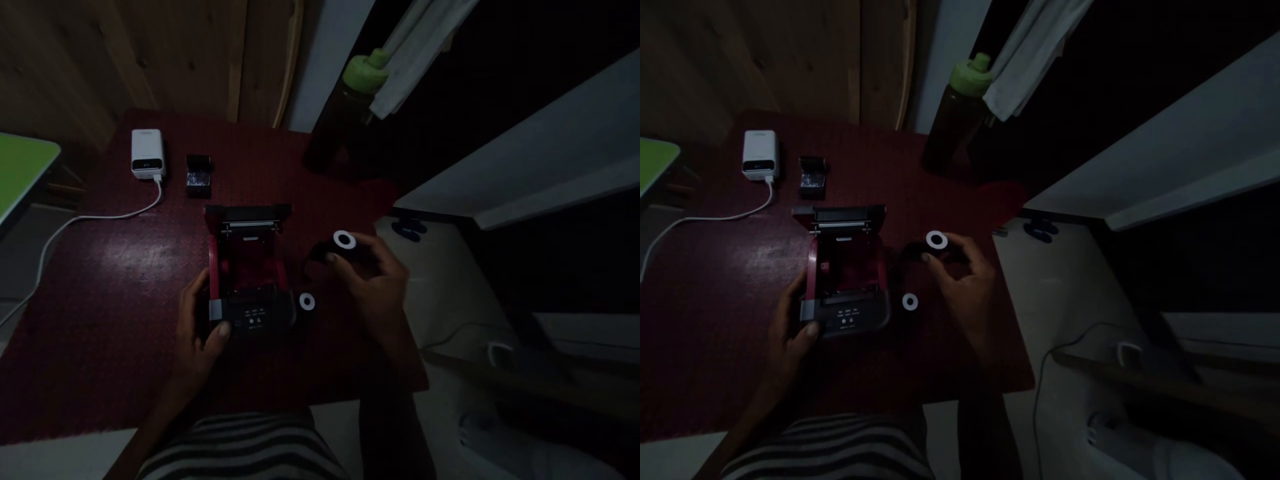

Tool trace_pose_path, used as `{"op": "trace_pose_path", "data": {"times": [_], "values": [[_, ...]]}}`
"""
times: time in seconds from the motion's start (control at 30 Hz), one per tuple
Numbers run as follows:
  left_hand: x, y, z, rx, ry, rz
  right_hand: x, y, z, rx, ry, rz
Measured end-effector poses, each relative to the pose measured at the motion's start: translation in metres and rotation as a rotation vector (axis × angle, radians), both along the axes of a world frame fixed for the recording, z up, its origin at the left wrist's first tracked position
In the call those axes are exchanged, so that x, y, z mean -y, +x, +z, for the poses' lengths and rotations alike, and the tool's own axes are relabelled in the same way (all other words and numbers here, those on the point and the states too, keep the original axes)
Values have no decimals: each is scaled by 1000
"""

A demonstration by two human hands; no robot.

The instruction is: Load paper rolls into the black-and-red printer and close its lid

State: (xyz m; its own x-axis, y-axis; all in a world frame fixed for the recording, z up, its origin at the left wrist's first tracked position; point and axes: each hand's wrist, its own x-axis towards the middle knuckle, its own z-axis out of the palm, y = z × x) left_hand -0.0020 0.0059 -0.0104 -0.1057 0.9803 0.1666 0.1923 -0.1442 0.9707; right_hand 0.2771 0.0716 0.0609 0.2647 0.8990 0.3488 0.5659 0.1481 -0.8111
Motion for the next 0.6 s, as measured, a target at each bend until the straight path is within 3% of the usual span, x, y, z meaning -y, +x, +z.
{"op": "trace_pose_path", "data": {"times": [0.13,0.23,0.4,0.6], "values": [[-1,-1,5,17,-21,0,-11,0,-53,-104,-176,13],[-1,0,5,20,-18,-4,-12,-6,-72,-100,-209,46],[0,-1,4,4,-24,-12,0,3,-77,-99,-233,70],[1,-1,1,18,-29,-12,51,22,-61,-100,-309,111]]}}
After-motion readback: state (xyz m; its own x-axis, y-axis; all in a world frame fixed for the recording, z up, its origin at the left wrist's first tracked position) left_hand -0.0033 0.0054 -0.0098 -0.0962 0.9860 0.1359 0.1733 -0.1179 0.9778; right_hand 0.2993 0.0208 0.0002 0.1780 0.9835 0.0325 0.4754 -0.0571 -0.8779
